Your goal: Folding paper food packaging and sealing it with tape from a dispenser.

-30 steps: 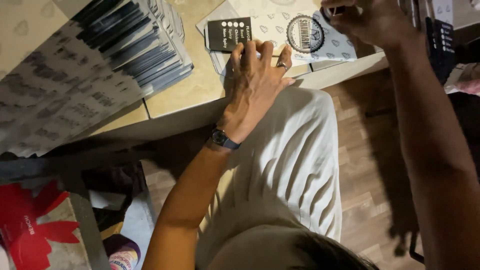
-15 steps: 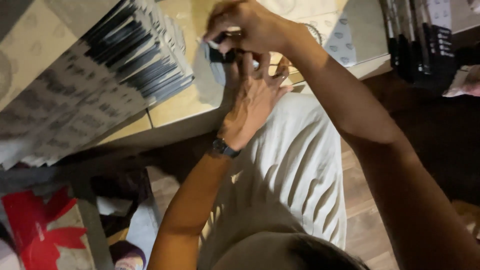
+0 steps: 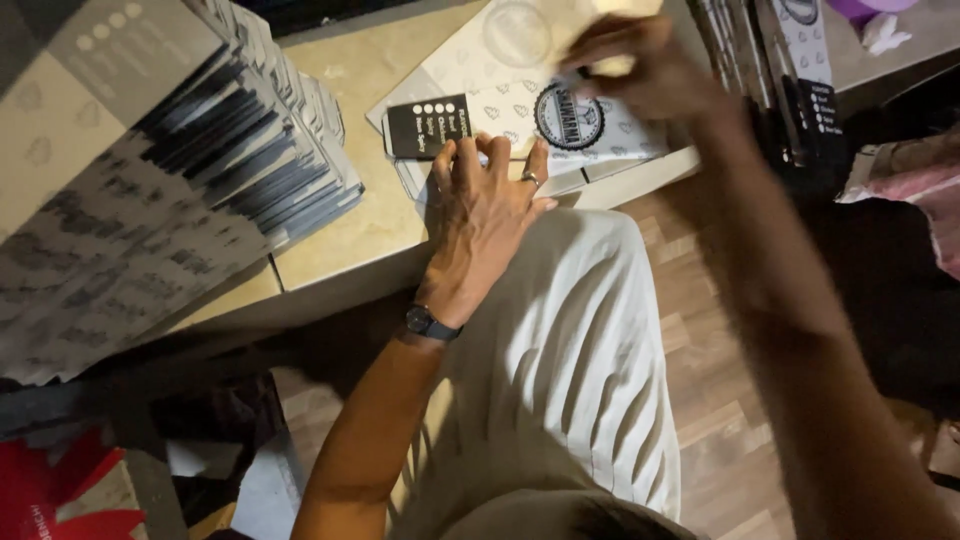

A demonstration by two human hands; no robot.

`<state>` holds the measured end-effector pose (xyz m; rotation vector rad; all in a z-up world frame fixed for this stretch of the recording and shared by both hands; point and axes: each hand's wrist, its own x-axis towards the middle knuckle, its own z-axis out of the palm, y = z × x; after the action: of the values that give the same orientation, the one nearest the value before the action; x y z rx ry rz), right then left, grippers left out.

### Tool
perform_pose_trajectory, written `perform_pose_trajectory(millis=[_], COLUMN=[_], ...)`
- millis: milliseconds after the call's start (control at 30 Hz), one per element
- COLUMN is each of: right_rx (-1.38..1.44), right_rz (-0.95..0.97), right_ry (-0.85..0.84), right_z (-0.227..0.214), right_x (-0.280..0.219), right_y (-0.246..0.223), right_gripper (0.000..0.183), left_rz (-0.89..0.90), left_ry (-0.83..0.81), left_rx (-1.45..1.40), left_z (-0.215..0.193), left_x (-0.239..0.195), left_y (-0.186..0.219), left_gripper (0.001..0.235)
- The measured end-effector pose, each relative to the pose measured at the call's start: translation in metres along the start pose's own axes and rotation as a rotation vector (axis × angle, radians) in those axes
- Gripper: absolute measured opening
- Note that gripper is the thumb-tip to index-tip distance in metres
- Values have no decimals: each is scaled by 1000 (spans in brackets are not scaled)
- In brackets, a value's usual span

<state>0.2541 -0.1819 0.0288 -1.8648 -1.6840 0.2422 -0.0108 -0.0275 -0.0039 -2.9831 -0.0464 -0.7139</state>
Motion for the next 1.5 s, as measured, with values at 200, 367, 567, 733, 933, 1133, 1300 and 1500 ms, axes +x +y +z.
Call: perform_pose_trajectory(millis=[200, 367, 567, 733, 933, 1133, 1300, 1500], right_rx=[94, 62, -78, -114, -85, 60, 36, -435], right_rz=[-333, -388, -52, 122, -74, -363, -283, -156], right_ry=[-78, -87, 55, 195, 22, -75, -35, 302], right_z=[86, 71, -3, -17, 37, 89, 64, 2], right_x=[127, 116, -14, -45, 53, 132, 94, -39], right_y=[-97, -84, -9, -8, -49, -92, -76, -2], right_gripper=[18, 27, 29, 32, 22, 25, 26, 19], left_rz=[-32, -51, -28, -21, -13, -53, -80, -26], left_ry=[-176, -68, 42, 51, 14, -47, -78, -16], left_rx=[19, 38, 99, 40, -30, -39, 33, 53], left_z=[3, -5, -1, -13, -4, -4, -3, 8], left_x=[2, 0, 0, -1, 1, 1, 2, -1], left_y=[5, 5, 1, 1, 3, 4, 7, 2], left_gripper=[52, 53, 70, 62, 61, 46, 69, 71])
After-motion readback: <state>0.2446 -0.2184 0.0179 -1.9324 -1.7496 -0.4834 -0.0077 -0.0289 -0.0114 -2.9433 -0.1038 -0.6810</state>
